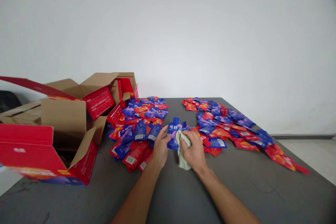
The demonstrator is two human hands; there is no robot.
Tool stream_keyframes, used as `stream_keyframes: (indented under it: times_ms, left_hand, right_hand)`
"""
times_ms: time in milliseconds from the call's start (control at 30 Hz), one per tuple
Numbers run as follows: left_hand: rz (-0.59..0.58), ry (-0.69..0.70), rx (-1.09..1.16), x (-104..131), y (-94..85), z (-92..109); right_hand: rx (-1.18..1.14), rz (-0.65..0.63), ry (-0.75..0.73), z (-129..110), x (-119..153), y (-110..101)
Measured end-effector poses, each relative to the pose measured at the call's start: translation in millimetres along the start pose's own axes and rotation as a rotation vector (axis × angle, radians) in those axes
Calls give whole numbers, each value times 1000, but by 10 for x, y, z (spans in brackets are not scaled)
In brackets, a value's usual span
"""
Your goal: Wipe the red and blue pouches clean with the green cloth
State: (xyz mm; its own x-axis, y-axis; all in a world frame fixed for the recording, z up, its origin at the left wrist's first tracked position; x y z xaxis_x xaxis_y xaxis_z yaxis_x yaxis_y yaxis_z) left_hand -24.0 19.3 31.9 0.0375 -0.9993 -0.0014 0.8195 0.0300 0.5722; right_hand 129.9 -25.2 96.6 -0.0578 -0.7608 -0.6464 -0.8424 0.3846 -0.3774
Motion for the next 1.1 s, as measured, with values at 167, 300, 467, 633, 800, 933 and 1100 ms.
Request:
stream_keyframes:
  times_ms: [167, 300, 467, 633, 800, 933, 1100]
  left_hand:
    - [28, 61, -104, -36, -98, -15]
    - [-8, -56, -24, -18, 9, -184]
    - [-74, -168, 320, 45, 235, -232]
    - [-103, -199, 267, 70, 229, -211]
    - [-205, -289, 74, 197, 312, -332]
    - [-205, -217, 19, 171, 328, -318]
    - [-178, -107, 24, -14, 204, -256]
  right_hand:
    - [-70, -51, -26, -100, 66, 100]
    - [-106, -89, -61, -150, 90, 151]
    - [-105, -215, -184, -207, 166, 335]
    - [24, -111, -132, -11, 96, 211]
    - [173, 65, -18, 223, -63, -148]
    - [186, 0, -17, 226, -39, -61]
    - [97, -227, -118, -35, 114, 313]
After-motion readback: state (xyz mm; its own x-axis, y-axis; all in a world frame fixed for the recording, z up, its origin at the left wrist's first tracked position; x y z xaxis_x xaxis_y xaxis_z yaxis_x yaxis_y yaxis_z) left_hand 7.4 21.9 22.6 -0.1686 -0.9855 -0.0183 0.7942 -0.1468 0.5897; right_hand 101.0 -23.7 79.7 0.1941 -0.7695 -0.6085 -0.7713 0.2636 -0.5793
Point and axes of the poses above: each hand's wrist, its own x-axis away from the middle knuckle, its own y-axis out of the palm, z = x × y, the point moved 9 cm from there along -x, towards the middle knuckle
